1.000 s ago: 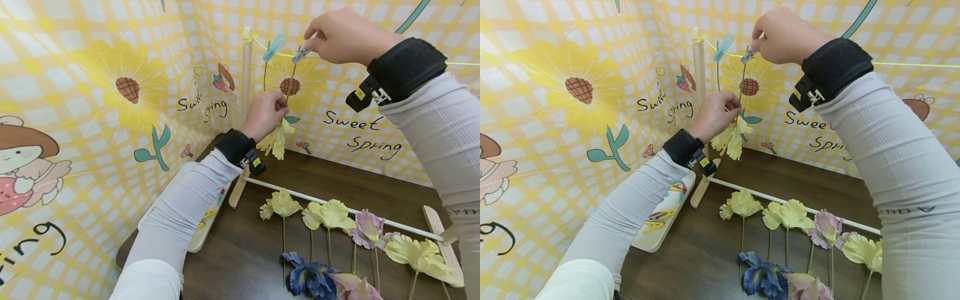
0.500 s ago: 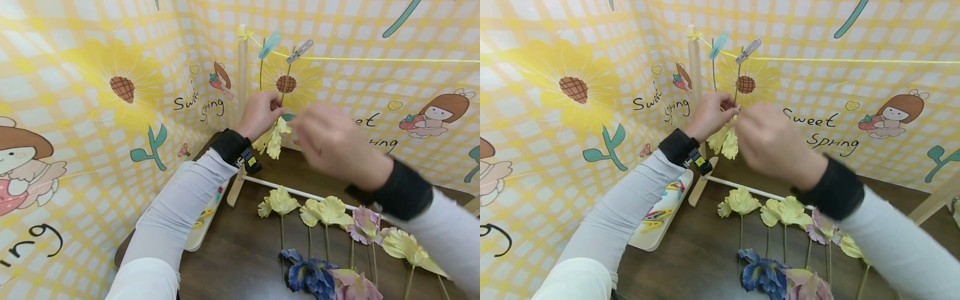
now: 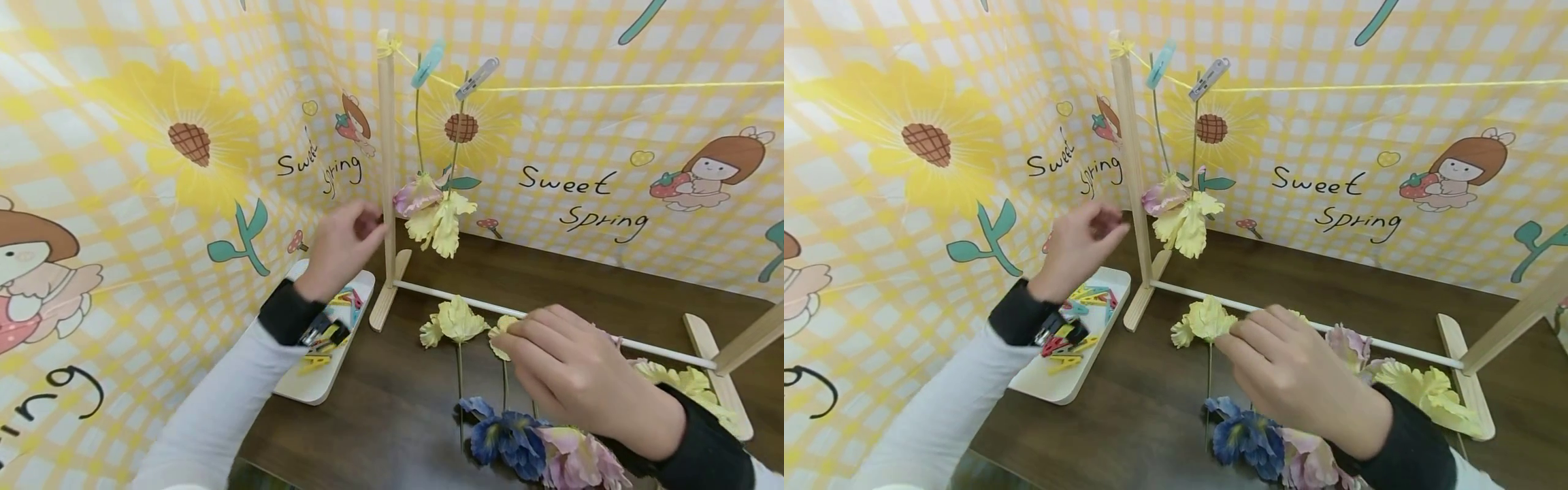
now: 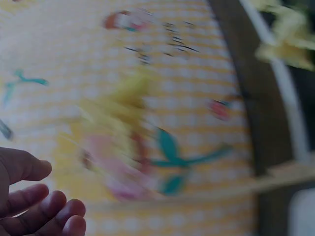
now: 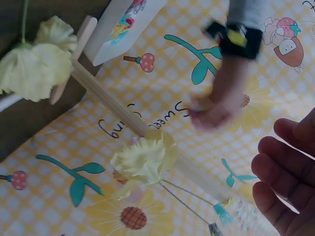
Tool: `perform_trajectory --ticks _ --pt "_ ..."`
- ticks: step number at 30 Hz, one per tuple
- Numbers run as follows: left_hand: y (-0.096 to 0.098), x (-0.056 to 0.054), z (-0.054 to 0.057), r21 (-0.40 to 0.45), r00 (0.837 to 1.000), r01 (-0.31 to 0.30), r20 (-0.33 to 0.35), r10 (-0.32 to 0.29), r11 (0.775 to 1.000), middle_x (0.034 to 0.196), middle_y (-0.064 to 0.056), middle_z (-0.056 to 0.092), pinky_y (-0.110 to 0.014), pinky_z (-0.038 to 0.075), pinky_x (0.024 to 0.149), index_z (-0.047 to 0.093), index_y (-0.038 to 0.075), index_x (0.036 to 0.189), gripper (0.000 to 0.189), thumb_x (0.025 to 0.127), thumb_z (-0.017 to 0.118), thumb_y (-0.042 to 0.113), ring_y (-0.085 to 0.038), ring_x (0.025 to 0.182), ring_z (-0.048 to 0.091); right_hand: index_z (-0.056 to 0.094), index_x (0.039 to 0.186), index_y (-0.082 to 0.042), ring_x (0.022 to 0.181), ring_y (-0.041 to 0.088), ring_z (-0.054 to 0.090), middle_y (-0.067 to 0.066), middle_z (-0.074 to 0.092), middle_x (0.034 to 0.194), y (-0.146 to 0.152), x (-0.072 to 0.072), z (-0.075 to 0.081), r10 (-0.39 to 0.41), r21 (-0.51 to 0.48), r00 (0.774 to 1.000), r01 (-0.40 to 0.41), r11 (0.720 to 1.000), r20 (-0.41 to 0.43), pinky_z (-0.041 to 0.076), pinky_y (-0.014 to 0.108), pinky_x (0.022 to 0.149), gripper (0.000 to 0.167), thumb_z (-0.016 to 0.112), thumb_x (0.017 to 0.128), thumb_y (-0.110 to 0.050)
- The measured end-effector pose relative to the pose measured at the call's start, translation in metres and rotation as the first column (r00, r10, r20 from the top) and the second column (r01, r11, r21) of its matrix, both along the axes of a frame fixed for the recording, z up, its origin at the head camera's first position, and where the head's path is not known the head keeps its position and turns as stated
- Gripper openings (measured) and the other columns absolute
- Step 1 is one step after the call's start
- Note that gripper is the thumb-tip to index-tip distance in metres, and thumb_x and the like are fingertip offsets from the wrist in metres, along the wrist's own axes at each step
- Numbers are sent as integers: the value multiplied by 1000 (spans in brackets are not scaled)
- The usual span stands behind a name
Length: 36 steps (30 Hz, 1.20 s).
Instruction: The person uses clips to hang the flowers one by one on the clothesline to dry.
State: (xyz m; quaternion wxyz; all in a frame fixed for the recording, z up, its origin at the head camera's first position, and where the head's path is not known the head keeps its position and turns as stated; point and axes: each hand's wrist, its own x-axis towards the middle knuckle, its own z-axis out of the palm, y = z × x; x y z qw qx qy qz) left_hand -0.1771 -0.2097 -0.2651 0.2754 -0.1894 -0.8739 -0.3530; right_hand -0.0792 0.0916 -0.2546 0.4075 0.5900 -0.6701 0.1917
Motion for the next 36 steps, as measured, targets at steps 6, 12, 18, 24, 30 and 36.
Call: perform_trajectory --ticks 6,12,18,24,30,36 --pt "-57 14 -80 -437 889 14 416 189 900 100 -16 67 -45 50 77 70 -1 101 22 84 75 12 -31 94 63 68 89 -2 66 18 55 2 62 79 12 13 -11 -32 0 997 32 999 64 42 31 62 30 43 102 -12" --pt "-74 21 -115 -584 732 124 600 323 802 91 -10 66 -43 51 65 70 2 94 20 78 79 10 -27 83 61 68 91 -3 68 16 54 0 61 80 19 16 -20 -76 8 992 76 997 105 43 32 67 31 41 102 -12" --pt "-73 25 -129 -599 768 114 559 312 793 67 -3 52 -39 44 58 59 8 68 18 79 70 0 -21 65 50 69 91 -4 67 15 54 -1 61 80 22 16 -25 -87 -1 989 87 996 123 43 31 66 31 41 102 -13" --pt "-74 30 -135 -600 803 108 523 286 792 65 -1 50 -34 43 54 54 10 67 22 77 69 -3 -18 62 50 69 91 -3 67 15 53 0 60 80 23 14 -29 -84 -12 989 86 996 121 43 31 65 32 41 102 -13" --pt "-76 31 -126 -576 789 95 541 291 812 65 -1 51 -33 40 54 55 10 68 25 80 76 4 -18 61 49 69 91 -4 66 15 52 -1 59 79 25 11 -31 -95 -12 987 98 995 132 43 32 68 31 41 102 -14" --pt "-81 29 -115 -588 782 79 537 316 805 67 -3 52 -34 42 55 56 8 70 23 81 76 7 -20 63 50 69 92 -4 67 15 53 -1 60 80 28 8 -34 -121 -3 982 122 992 143 43 33 70 32 41 102 -14"
